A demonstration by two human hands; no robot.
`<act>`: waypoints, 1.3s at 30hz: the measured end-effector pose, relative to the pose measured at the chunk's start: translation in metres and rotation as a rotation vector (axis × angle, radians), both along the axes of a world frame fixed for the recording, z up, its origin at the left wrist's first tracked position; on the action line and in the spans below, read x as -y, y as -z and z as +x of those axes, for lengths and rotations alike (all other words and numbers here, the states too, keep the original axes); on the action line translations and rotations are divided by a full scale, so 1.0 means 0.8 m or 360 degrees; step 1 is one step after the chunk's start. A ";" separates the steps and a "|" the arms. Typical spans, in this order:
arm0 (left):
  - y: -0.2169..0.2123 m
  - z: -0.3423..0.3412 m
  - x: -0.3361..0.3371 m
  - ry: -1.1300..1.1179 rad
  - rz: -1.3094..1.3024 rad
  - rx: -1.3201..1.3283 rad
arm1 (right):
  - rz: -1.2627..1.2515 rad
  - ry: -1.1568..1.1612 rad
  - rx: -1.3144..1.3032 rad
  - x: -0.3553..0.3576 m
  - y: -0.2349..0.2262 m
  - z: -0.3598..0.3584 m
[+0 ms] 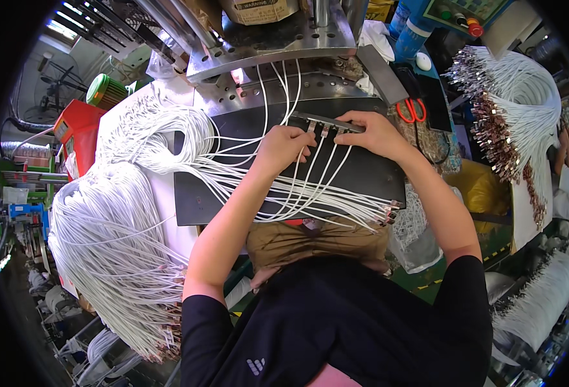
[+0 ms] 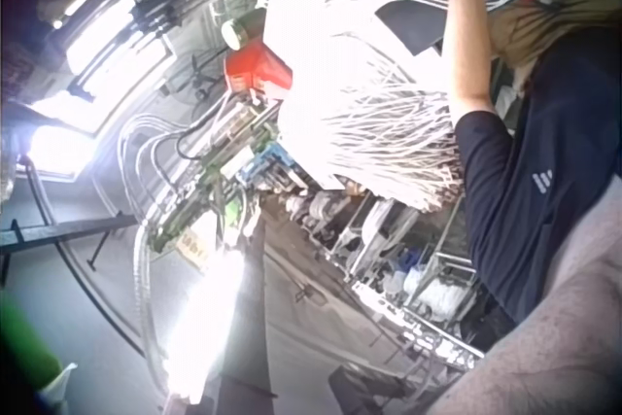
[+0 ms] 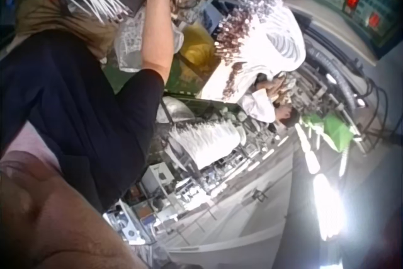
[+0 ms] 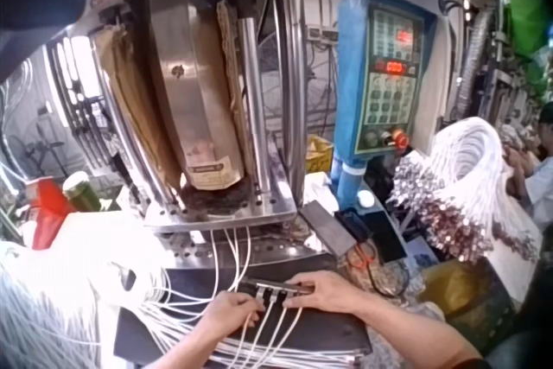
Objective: Sort and insert multiple white wires into an industrial assembly machine.
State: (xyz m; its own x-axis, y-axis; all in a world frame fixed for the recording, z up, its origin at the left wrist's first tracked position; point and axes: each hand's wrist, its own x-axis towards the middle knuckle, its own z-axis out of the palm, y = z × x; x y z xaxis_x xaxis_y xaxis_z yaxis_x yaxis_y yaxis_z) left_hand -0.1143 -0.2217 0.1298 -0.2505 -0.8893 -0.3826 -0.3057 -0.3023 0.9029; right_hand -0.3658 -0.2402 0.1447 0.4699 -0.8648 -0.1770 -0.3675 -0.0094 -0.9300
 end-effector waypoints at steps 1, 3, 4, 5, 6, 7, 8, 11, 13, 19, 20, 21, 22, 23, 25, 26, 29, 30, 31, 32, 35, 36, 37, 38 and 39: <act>0.000 0.000 0.000 0.0000 0.0005 -0.0002 | -0.0002 0.0009 -0.0037 0.000 0.000 -0.001; -0.002 -0.002 -0.001 0.0036 -0.0038 0.0076 | 0.0002 0.0018 -0.0076 0.002 0.002 -0.001; -0.003 -0.002 -0.001 0.0055 -0.0059 0.0114 | -0.0010 0.0043 -0.0042 0.005 0.005 -0.002; -0.003 -0.002 -0.001 0.0056 -0.0054 0.0113 | -0.0022 0.0070 -0.0009 0.007 0.007 -0.003; -0.005 -0.002 -0.001 0.0038 -0.0039 0.0087 | -0.0033 0.0095 0.0025 0.008 0.008 -0.002; -0.005 -0.002 -0.002 0.0021 -0.0024 0.0060 | -0.0029 0.0095 0.0025 0.007 0.008 -0.002; -0.005 -0.002 -0.002 0.0005 -0.0010 0.0033 | -0.0016 0.0062 0.0018 0.005 0.008 -0.002; -0.002 -0.003 -0.007 -0.0014 -0.0082 0.0094 | 0.0012 -0.0006 0.0004 0.000 0.001 -0.001; -0.010 -0.005 -0.011 -0.0018 -0.0114 0.0122 | -0.0027 -0.0012 -0.0204 -0.001 -0.017 0.002; -0.032 0.017 0.006 -0.0231 -0.0912 0.0635 | -0.0923 -0.0038 -0.0738 0.032 0.000 0.008; -0.018 0.027 0.028 -0.0549 -0.0985 0.0477 | -0.1322 0.0204 -0.0586 0.051 0.002 0.023; -0.004 0.037 0.052 -0.0873 -0.1051 0.0323 | -0.1708 0.0449 -0.0410 0.072 0.006 0.045; -0.012 0.035 0.067 -0.0877 -0.1043 0.0339 | -0.1788 0.0570 -0.0339 0.095 0.012 0.065; -0.029 0.025 0.081 -0.0932 -0.0475 -0.0258 | -0.1873 0.0700 -0.0276 0.126 0.018 0.077; -0.036 0.012 0.097 -0.0933 0.0117 -0.0841 | -0.1882 0.0734 -0.0468 0.215 0.069 0.075; -0.035 -0.005 0.107 -0.0680 0.0171 -0.0860 | -0.1917 0.0729 -0.0642 0.279 0.093 0.059; -0.019 0.033 0.097 -0.0384 0.0259 -0.0791 | -0.1742 0.0672 -0.0801 0.278 0.030 0.128; -0.021 0.049 0.086 -0.0490 0.0219 -0.0726 | -0.1585 0.0674 -0.0895 0.231 -0.029 0.148; -0.025 0.040 0.083 -0.0522 0.0189 -0.0685 | -0.1594 0.0691 -0.0906 0.237 -0.020 0.132; -0.029 0.033 0.079 -0.0558 0.0158 -0.0643 | -0.1567 0.0663 -0.0843 0.243 -0.012 0.119; -0.049 0.031 0.059 -0.0327 -0.0037 -0.0515 | -0.1481 0.0540 -0.0617 0.264 0.009 0.106; -0.057 0.026 0.048 -0.0201 -0.0122 -0.0464 | -0.1447 0.0502 -0.0561 0.269 0.015 0.097; -0.084 0.028 0.023 -0.0043 -0.0465 -0.0220 | -0.1400 0.0456 -0.0491 0.270 0.023 0.093; -0.111 0.041 0.007 0.0119 -0.0817 0.0030 | -0.1367 0.0415 -0.0418 0.273 0.024 0.092; -0.110 0.077 0.016 -0.0037 -0.1210 0.0020 | -0.1332 0.0378 -0.0349 0.276 0.024 0.089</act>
State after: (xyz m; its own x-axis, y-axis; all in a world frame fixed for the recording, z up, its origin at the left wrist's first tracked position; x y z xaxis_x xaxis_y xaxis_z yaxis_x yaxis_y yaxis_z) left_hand -0.0523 -0.2345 0.2181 -0.2284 -0.9140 0.3352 -0.3183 0.3955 0.8616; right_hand -0.2950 -0.4606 0.1252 0.2920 -0.8210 0.4907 -0.6146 -0.5541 -0.5615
